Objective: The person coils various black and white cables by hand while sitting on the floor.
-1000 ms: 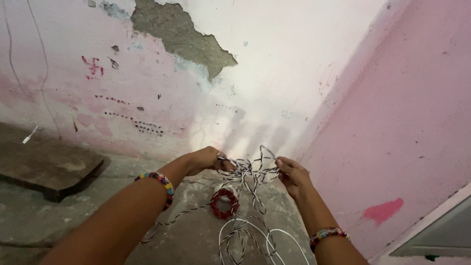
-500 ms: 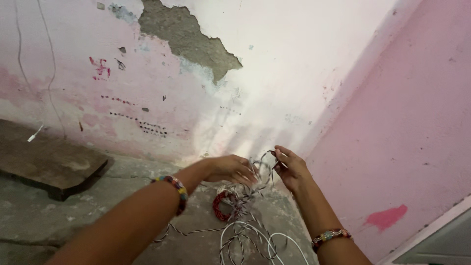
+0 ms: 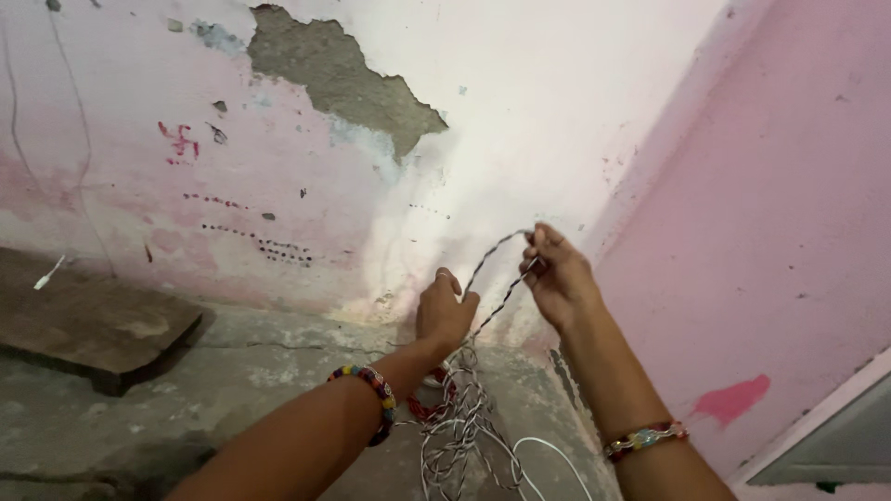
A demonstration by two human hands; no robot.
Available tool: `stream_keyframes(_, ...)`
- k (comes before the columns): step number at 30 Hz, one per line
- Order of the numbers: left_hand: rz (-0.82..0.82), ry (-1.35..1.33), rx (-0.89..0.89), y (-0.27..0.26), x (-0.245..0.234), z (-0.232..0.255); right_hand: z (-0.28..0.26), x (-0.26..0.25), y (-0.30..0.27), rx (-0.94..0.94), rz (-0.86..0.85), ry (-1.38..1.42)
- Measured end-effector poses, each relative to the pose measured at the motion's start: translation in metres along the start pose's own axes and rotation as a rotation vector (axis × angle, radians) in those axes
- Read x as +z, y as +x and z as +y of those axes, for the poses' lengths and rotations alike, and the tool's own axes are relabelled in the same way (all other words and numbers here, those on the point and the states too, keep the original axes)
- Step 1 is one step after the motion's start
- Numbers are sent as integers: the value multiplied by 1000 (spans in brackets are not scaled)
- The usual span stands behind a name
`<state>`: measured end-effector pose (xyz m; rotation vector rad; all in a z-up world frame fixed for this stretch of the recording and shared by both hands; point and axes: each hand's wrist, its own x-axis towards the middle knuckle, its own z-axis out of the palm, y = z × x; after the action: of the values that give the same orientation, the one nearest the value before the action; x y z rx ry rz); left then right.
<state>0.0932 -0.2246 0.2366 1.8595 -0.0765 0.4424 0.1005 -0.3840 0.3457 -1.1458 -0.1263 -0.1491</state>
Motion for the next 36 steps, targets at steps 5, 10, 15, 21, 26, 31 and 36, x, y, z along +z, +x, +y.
stream_keyframes(5,-185,106,-82,5,-10,-16,-33,-19,11,-122,64,53)
stream_keyframes(10,-252,-364,-249,24,-19,1,-25,-72,12,-340,256,-397)
stream_keyframes(15,-195,-899,-515,53,-21,30,-7,-60,-17,-199,157,-875)
stream_keyframes(21,-11,-1493,-619,90,-4,76,7,-5,-53,155,-640,-877)
stream_keyframes(26,93,-1668,-577,104,-38,103,46,-11,-47,250,-856,-1157)
stream_keyframes(31,-234,-963,-254,79,-32,81,10,5,-38,106,-289,-743)
stream_keyframes(36,-639,-304,-103,3,6,26,-47,36,-45,-156,-51,-206)
